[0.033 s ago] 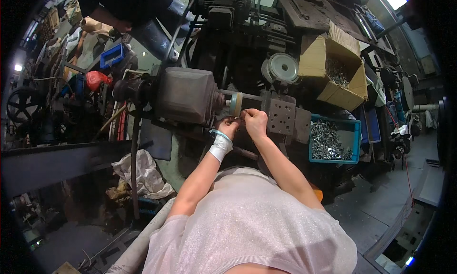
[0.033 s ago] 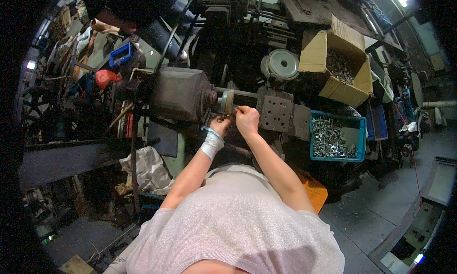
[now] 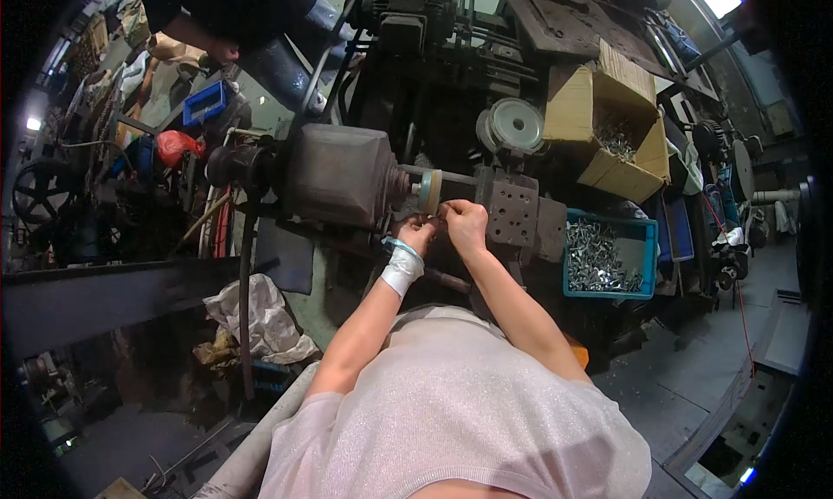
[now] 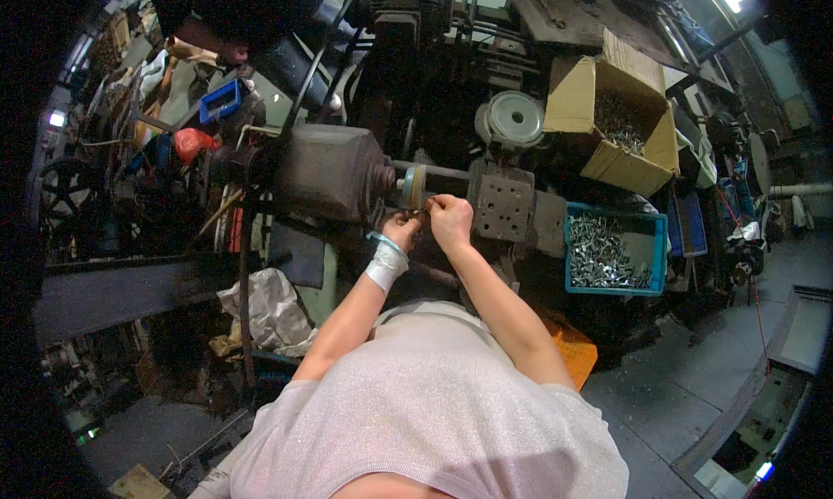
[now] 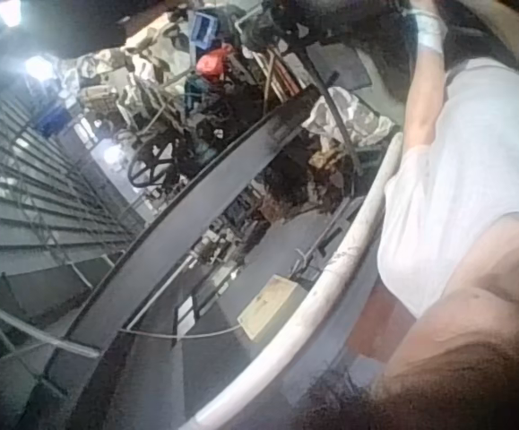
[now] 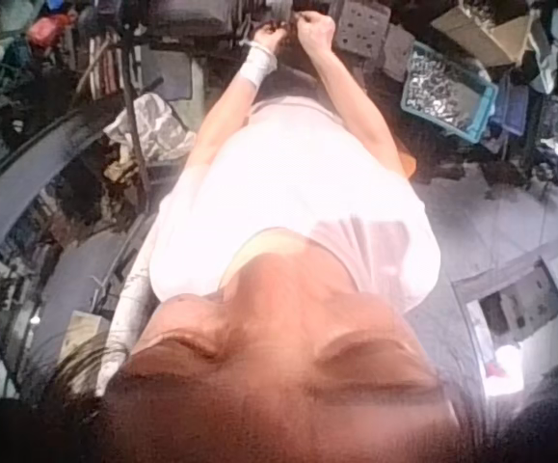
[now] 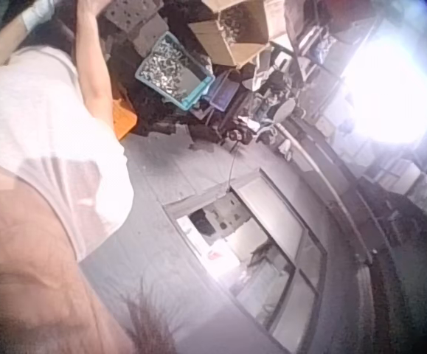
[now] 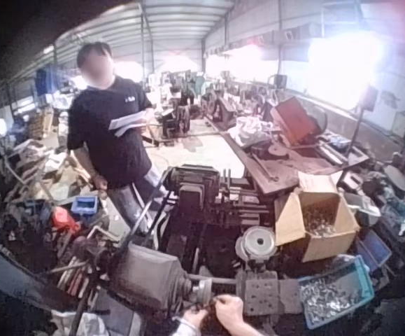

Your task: The person repeatedly picks up small metal parts from a blue bin and presses them against a rotating grinding wheel. After grinding, the person places the parts into a cardboard box. The task is performed one item at a time in a repetitive cycle.

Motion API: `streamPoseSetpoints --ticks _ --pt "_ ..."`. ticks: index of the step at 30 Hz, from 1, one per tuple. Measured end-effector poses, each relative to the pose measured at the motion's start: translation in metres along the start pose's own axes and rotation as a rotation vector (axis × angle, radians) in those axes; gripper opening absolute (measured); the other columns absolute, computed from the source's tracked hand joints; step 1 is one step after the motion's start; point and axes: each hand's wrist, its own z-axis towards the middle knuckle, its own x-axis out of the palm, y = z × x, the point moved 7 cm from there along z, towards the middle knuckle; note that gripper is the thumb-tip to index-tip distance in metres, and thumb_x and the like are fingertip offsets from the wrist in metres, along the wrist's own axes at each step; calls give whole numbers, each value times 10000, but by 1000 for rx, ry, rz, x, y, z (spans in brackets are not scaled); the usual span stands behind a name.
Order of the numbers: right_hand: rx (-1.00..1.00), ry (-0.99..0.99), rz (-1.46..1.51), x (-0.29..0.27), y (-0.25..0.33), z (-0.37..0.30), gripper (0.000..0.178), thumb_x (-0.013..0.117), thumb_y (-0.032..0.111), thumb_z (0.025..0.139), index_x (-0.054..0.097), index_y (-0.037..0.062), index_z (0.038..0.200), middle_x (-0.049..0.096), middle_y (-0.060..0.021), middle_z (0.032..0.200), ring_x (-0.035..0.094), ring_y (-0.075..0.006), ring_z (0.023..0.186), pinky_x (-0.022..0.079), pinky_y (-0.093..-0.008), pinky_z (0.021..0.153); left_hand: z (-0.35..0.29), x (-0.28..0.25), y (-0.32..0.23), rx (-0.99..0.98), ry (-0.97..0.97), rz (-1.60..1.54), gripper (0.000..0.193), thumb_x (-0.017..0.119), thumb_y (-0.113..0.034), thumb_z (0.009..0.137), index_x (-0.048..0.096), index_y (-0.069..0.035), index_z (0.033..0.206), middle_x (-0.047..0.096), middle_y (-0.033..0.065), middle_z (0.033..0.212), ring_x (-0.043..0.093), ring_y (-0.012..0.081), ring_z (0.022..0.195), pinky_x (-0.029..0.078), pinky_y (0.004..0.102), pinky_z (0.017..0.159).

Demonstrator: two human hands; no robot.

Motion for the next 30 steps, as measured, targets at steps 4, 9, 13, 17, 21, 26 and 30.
streamPoseSetpoints --ticks 4,9,13,17,21,26,30 --pt "-11 16 79 -13 4 -13 130 590 77 725 634 -20 798 598 -39 633 537 -85 580 427 -215 527 -12 -5 -5 57 38 106 185 632 -226 747 561 -70 818 535 -21 684 467 71 558 342 210 450" --pt "-25 239 493 -6 8 -21 125 564 35 754 631 1 854 587 -28 701 536 -90 630 412 -220 547 -28 4 14 -479 365 -249 209 597 -333 778 569 -166 900 517 -49 728 484 95 652 391 274 533" --pt "-153 251 346 -11 12 -23 124 567 44 756 622 -16 850 592 -37 726 532 -89 625 410 -211 536 -31 2 14 -423 286 -154 202 594 -317 783 548 -160 901 528 -51 741 487 82 638 381 247 495" --pt "27 177 349 -11 2 -23 134 590 78 751 624 -19 837 593 -52 685 537 -88 579 412 -209 490 -24 0 12 -334 208 11 232 611 -318 767 552 -144 909 532 -57 744 475 57 619 368 212 477" --pt "194 141 390 -8 -5 -22 160 612 111 742 626 -25 826 594 -60 639 542 -93 523 423 -217 450 -19 1 5 -280 234 138 274 638 -307 745 558 -109 916 527 -47 719 460 50 590 367 203 485" --pt "95 115 225 -8 4 -11 141 603 94 738 630 -18 820 600 -48 641 533 -80 521 422 -203 452 0 -6 8 -93 114 132 291 647 -250 734 560 -36 909 529 -24 688 444 51 542 337 201 444" --pt "-29 62 53 -4 2 0 120 594 69 727 637 -16 800 600 -40 621 522 -67 527 413 -209 462 8 -4 8 -25 83 123 197 617 -220 744 579 -58 849 517 -33 647 418 50 481 293 200 406"
